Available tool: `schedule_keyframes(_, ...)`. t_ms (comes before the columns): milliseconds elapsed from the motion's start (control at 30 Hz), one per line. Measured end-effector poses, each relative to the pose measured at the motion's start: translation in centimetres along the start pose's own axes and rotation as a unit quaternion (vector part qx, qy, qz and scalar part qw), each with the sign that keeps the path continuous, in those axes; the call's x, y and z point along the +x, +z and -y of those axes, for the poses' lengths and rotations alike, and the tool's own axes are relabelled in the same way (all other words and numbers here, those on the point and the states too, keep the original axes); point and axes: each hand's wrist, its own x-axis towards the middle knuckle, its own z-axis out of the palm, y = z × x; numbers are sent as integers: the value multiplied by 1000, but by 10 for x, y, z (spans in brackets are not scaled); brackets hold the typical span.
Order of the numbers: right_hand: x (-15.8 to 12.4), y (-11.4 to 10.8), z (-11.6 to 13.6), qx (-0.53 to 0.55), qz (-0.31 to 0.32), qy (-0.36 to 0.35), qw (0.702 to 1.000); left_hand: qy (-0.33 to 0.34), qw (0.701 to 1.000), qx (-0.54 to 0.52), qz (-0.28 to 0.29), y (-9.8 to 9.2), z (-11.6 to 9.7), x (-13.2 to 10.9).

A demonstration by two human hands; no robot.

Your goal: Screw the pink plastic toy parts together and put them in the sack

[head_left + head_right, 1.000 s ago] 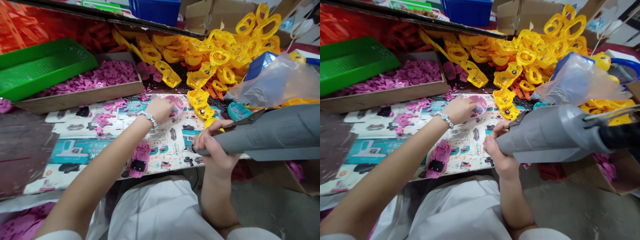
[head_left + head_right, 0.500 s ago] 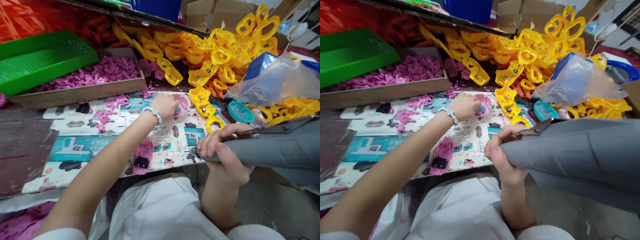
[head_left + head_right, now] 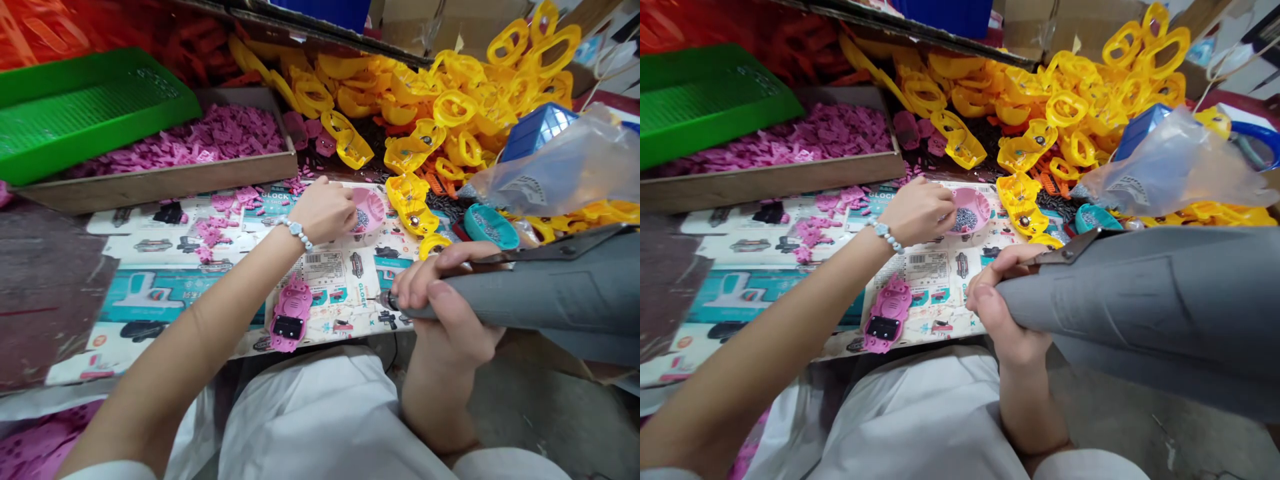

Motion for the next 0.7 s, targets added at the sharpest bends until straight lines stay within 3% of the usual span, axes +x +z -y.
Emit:
schedule_keyframes(100,2,5,6,9,-24,-19,999,-23,988,-154,-20,-8,-14,-32)
schedule_keyframes(200,1,8,20,32,-27,-12,999,-61,956,-285,-42,-17,-34,-81)
schedule_keyframes(333,0,8,40,42,159,37,986,-101,941,-308,-101,-23,-60,-135)
schedule_keyframes(433,-3,11,51,23,237,63,969,-80,952,-264,-131,-21,-71,-156)
schedule_keyframes(567,-10,18,56,48,246,61,966,-44,955,-253,-147,-16,-76,-171)
schedule_keyframes(700,-14,26,56,46,239,72,967,-102,930,-321,-148,-17,-79,-181)
